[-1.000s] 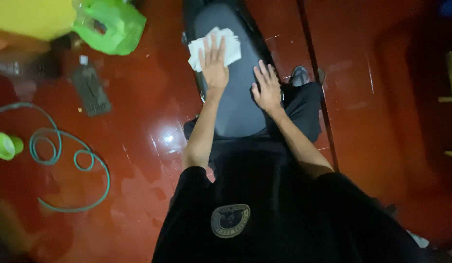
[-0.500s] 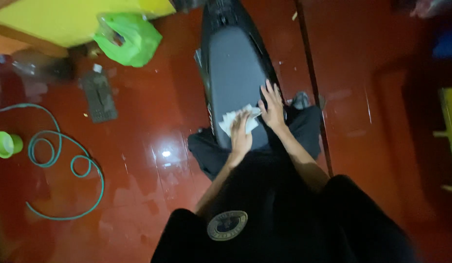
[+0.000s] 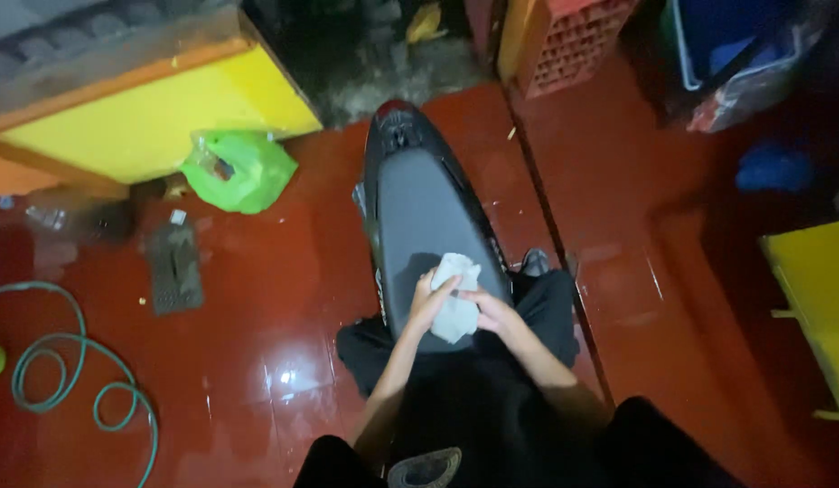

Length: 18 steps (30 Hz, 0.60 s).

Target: The person wipes the seat of a motorcycle with a white cloth. They repeatedly wipe different sections of the seat, fold the cloth, and continue cleaning the surface.

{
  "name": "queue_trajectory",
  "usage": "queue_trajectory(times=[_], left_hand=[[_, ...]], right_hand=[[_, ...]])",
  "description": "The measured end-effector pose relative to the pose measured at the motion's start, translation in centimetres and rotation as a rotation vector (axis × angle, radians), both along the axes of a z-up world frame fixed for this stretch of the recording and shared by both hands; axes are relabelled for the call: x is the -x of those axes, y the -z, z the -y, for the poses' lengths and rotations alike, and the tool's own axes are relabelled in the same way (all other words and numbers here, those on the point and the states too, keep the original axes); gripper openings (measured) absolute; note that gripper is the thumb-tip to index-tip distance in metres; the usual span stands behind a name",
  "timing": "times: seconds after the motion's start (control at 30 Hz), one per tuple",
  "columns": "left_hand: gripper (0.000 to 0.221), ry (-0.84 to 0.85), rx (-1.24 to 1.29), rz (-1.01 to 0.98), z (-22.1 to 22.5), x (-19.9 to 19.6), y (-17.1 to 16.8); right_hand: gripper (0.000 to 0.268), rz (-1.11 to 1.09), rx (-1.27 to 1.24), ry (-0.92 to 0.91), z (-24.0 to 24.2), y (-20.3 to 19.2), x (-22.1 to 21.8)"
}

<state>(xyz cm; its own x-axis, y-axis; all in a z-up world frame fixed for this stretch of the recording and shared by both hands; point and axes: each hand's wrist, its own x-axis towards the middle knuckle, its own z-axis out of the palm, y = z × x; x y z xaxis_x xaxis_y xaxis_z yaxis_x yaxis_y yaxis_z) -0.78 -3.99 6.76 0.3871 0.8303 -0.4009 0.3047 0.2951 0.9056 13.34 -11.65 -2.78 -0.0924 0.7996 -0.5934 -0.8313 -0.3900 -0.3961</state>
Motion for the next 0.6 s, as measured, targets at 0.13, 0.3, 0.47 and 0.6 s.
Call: queue_trajectory(times=[0.13, 0.3, 0.47, 0.6], left_hand=[[0.054, -0.013, -0.103, 0.118, -2.5, -0.6, -7.0], [0.044, 0.075, -0.355, 0.029, -7.4, -1.6, -10.1], [0.051, -0.072, -0.935, -0.501, -12.0, -1.1, -0.6], [0.058, -0.026, -0.944, -0.876, -10.2, -1.4, 0.0]], right_hand=[[0.034, -0.11, 0.02, 0.024, -1.0, -0.1, 0.4], [0.04, -0.017, 0.089, -0.003, -4.1, -1.6, -0.4], [0.059, 0.522, -0.087, 0.184, -9.0, -10.8, -3.1], [0.059, 1.336, -0.266, 0.087, -13.6, -16.1, -4.1]])
